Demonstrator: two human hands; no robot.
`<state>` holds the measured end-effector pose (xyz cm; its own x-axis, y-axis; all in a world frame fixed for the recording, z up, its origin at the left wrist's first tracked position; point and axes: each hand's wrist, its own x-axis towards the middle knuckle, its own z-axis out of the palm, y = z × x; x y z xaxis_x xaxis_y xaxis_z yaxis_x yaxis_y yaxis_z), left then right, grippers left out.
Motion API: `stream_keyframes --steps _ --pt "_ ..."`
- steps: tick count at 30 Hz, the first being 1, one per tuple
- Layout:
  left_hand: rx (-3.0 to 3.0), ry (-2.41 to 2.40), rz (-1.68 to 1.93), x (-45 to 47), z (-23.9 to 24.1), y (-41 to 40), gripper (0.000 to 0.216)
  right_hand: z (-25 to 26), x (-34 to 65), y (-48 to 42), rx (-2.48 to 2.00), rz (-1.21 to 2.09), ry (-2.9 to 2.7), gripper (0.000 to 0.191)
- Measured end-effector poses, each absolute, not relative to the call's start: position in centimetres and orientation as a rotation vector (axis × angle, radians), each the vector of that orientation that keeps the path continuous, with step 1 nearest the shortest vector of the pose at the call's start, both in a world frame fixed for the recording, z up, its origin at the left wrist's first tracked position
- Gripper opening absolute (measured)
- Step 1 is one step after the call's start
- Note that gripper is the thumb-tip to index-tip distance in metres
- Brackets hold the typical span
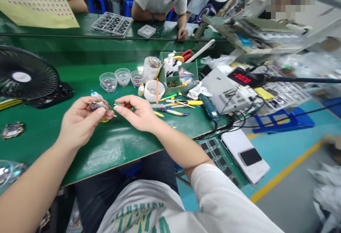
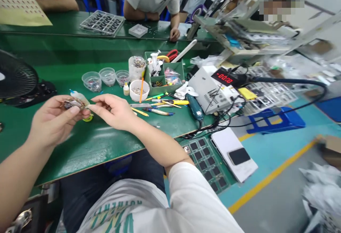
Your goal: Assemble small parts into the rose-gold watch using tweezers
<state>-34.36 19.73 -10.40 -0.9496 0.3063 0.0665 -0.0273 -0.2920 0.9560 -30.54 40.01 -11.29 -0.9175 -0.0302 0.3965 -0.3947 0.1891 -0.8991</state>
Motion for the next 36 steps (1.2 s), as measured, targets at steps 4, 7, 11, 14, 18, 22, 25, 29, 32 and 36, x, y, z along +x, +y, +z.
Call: stream_keyframes --steps 4,7,11,14,18,22,25,29,32,36 --pt "0.233 1.718 2.382 -34.6 -9.6 19.6 0.045 -10.3 -26.2 43.6 0.438 1.001 -2.476 0.023" --pt "0.207 1.718 2.348 -34.6 -9.6 19.6 0.056 -11.6 -22.3 46.0 0.341 0.307 -2.684 0.035" --pt "0.214 1.715 2.289 -34.5 -10.0 19.9 0.055 -13.8 -19.1 47.8 0.308 -0.113 -2.738 0.021" --pt "0.228 1.708 2.289 -34.2 -10.2 20.2 0.052 -14.5 -18.8 47.6 0.364 0.014 -2.644 0.011" --pt "0.319 1.677 2.301 -34.0 -10.3 20.6 0.062 -14.8 -20.8 46.1 0.357 0.61 -2.488 0.015" --pt "0.367 1.631 2.316 -33.9 -10.6 20.6 0.064 -13.5 -24.8 45.1 0.553 0.801 -2.732 0.011" --pt "0.395 1.639 2.301 -33.7 -10.7 20.5 0.063 -11.6 -28.5 44.2 0.599 0.967 -2.593 0.014" --pt "0.388 1.629 2.287 -33.5 -10.6 20.5 0.06 -10.9 -32.4 41.7 0.496 1.285 -1.99 0.018" --pt "0.356 1.585 2.283 -33.4 -10.5 20.7 0.058 -12.2 -33.3 40.2 0.454 1.325 -1.774 0.014" --pt "0.319 1.58 2.29 -33.4 -10.6 20.9 0.056 -13.4 -31.8 39.9 0.536 1.582 -1.698 0.011"
